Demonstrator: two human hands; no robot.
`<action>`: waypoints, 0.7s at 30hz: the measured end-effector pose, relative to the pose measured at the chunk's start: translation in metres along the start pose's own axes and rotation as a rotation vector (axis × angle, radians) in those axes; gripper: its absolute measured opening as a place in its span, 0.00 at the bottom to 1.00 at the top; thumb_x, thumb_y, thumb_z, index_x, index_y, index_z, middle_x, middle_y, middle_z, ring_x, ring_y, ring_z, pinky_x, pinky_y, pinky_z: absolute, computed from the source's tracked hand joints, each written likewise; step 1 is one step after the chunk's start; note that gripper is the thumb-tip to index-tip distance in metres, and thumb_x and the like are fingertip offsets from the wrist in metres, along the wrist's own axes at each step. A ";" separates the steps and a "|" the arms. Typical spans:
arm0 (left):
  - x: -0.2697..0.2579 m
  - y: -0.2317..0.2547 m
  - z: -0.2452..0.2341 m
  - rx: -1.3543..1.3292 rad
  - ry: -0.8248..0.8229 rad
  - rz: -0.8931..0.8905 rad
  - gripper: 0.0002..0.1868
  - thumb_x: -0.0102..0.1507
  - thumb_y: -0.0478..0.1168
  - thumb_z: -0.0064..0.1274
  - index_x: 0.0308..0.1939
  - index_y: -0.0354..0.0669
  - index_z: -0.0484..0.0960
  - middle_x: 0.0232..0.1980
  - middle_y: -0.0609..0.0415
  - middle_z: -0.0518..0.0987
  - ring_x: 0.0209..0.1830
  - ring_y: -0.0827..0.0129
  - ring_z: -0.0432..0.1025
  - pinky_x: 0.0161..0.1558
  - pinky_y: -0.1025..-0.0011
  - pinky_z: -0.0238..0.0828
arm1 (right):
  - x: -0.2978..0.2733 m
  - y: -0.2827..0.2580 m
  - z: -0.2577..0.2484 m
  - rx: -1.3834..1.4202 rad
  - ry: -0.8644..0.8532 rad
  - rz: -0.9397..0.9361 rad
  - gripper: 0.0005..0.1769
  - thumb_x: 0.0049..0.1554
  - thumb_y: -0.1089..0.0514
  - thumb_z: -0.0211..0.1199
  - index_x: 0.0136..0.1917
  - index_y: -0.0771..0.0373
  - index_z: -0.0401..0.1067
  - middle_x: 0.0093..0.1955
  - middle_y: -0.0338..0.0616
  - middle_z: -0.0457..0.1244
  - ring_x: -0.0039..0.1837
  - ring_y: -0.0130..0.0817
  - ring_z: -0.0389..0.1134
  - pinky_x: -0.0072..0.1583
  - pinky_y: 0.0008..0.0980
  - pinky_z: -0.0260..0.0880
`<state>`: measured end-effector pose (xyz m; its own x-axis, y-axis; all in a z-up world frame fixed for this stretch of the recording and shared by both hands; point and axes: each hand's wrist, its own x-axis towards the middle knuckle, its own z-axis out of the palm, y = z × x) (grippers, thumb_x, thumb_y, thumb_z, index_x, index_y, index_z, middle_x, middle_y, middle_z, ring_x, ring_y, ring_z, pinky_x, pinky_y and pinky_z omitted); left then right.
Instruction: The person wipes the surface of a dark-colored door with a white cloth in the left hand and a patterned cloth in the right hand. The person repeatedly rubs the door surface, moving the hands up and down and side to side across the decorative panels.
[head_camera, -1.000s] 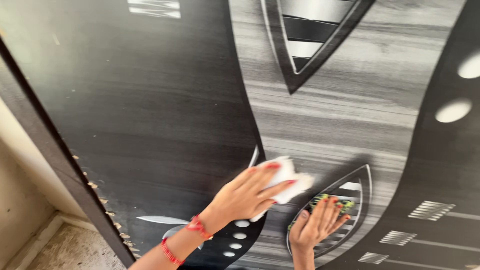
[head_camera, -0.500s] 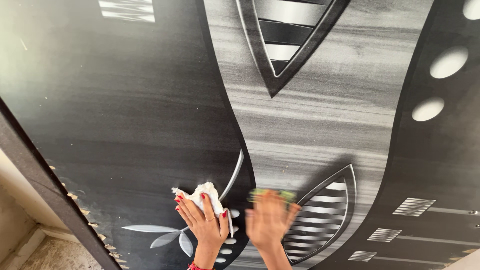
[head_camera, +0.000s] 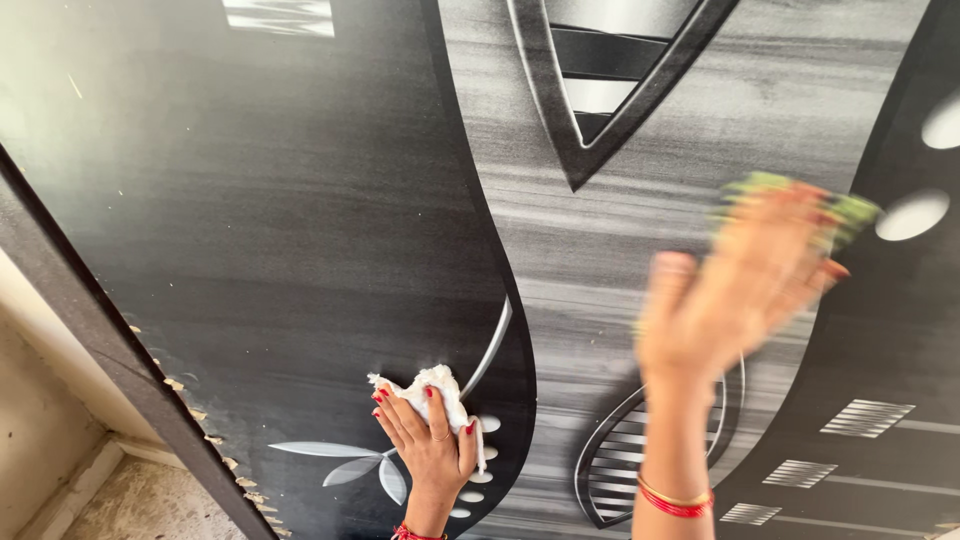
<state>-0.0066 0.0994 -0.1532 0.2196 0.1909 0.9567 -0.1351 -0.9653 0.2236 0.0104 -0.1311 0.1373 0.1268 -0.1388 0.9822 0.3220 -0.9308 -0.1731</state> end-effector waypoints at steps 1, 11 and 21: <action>0.001 0.001 -0.001 -0.005 0.002 -0.003 0.38 0.68 0.54 0.40 0.77 0.36 0.54 0.78 0.18 0.41 0.80 0.23 0.32 0.75 0.31 0.27 | -0.004 0.012 -0.007 0.017 0.010 0.099 0.39 0.72 0.35 0.33 0.86 0.59 0.43 0.89 0.50 0.40 0.90 0.47 0.38 0.83 0.55 0.25; 0.088 0.096 -0.007 -0.110 -0.097 0.315 0.31 0.72 0.59 0.45 0.78 0.59 0.65 0.80 0.30 0.51 0.79 0.36 0.48 0.75 0.42 0.41 | -0.147 0.054 -0.001 0.094 0.065 0.323 0.37 0.73 0.44 0.36 0.85 0.69 0.40 0.88 0.58 0.38 0.89 0.56 0.35 0.85 0.61 0.25; 0.272 0.160 -0.051 -0.243 -0.199 0.455 0.32 0.74 0.58 0.43 0.81 0.60 0.59 0.83 0.38 0.50 0.85 0.45 0.45 0.80 0.45 0.43 | -0.198 0.064 0.008 0.102 0.051 0.202 0.34 0.73 0.46 0.37 0.82 0.72 0.45 0.85 0.64 0.41 0.87 0.57 0.38 0.83 0.60 0.27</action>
<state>-0.0176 0.0056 0.1521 0.2626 -0.2965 0.9182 -0.4729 -0.8690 -0.1454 0.0129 -0.1603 -0.0691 0.1512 -0.3380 0.9289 0.3886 -0.8438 -0.3702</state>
